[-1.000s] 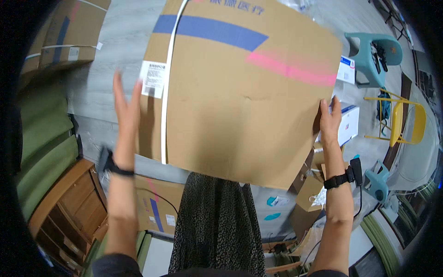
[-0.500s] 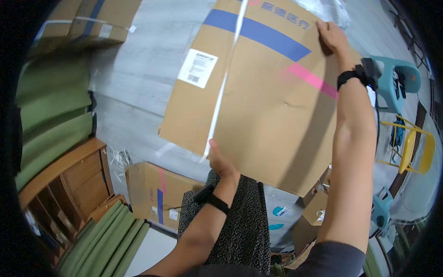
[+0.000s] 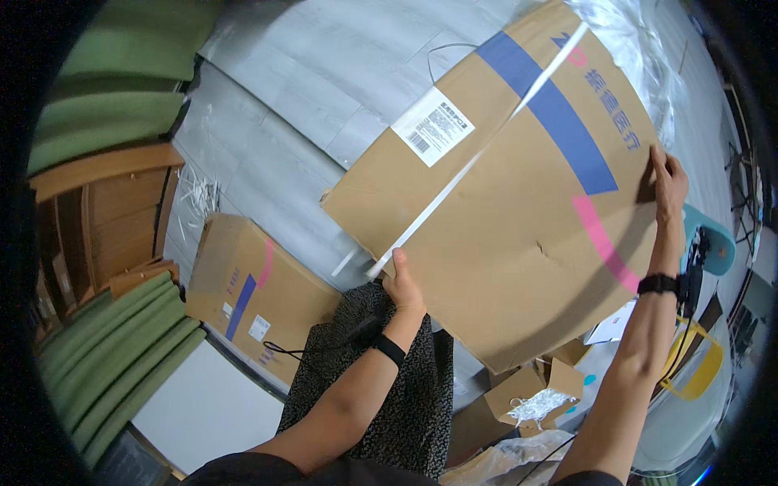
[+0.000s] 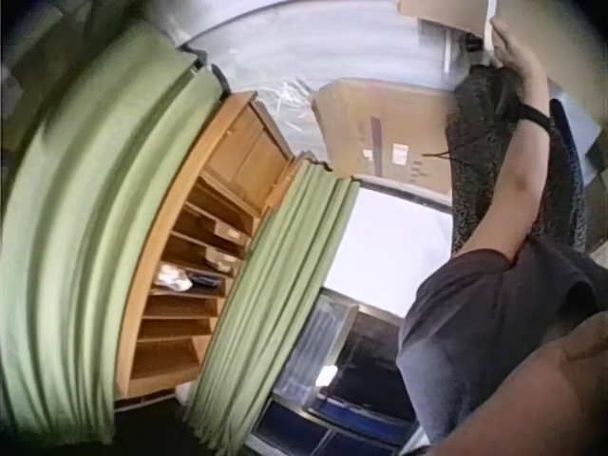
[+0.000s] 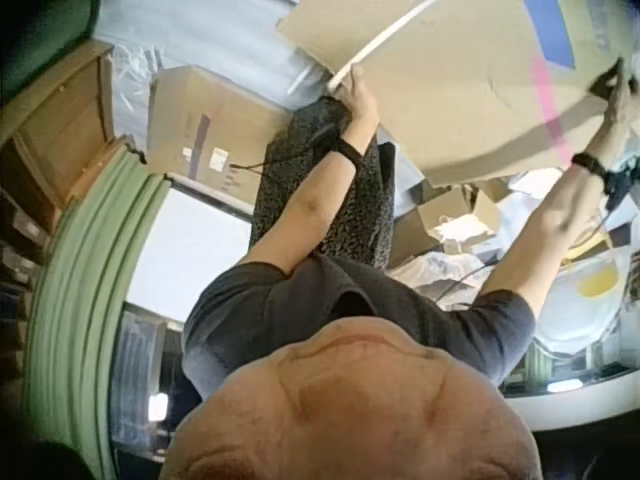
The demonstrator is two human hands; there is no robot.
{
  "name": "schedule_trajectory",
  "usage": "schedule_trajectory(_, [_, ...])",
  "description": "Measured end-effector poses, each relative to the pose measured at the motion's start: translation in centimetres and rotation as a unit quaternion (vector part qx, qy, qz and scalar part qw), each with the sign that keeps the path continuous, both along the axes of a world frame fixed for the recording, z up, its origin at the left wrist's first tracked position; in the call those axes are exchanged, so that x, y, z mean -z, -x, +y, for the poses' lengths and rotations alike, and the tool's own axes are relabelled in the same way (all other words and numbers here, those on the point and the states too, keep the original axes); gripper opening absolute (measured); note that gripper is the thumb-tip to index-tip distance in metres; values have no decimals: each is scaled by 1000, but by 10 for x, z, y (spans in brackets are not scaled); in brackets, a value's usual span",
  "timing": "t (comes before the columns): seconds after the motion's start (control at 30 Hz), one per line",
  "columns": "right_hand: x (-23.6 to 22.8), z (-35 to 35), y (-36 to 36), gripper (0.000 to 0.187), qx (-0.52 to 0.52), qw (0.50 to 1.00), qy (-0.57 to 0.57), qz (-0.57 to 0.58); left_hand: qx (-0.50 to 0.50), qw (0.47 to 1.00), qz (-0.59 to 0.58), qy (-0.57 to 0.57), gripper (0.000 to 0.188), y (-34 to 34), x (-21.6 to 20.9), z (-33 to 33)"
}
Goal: Unpacking boxes of medical supplies and organizing the contents on the floor.
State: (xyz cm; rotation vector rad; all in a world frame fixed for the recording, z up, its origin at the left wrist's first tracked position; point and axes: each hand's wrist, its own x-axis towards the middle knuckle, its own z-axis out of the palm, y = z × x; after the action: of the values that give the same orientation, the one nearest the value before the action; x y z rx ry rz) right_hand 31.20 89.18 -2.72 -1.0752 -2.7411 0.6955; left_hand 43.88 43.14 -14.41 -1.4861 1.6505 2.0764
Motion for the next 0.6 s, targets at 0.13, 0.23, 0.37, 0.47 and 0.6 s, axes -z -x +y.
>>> schedule_trajectory(0.13, [-33,-17,-11,47,-17,999,-18,37,-85,973,-18,-215,80,-37,30,-22])
schedule_trajectory(0.23, [-41,-22,-28,41,-50,996,-35,71,-136,818,166,-534,78,-42,24,-43])
schedule_trajectory(0.37, [-55,-32,-32,36,-32,996,2,77,-145,890,-58,-428,66,-89,112,-42])
schedule_trajectory(0.47, [-55,-15,-49,37,27,992,35,119,-127,895,-125,-409,65,-115,137,-46])
schedule_trajectory(0.6, [-90,-22,-65,43,20,986,-43,160,-125,892,-151,-408,64,-129,146,-34])
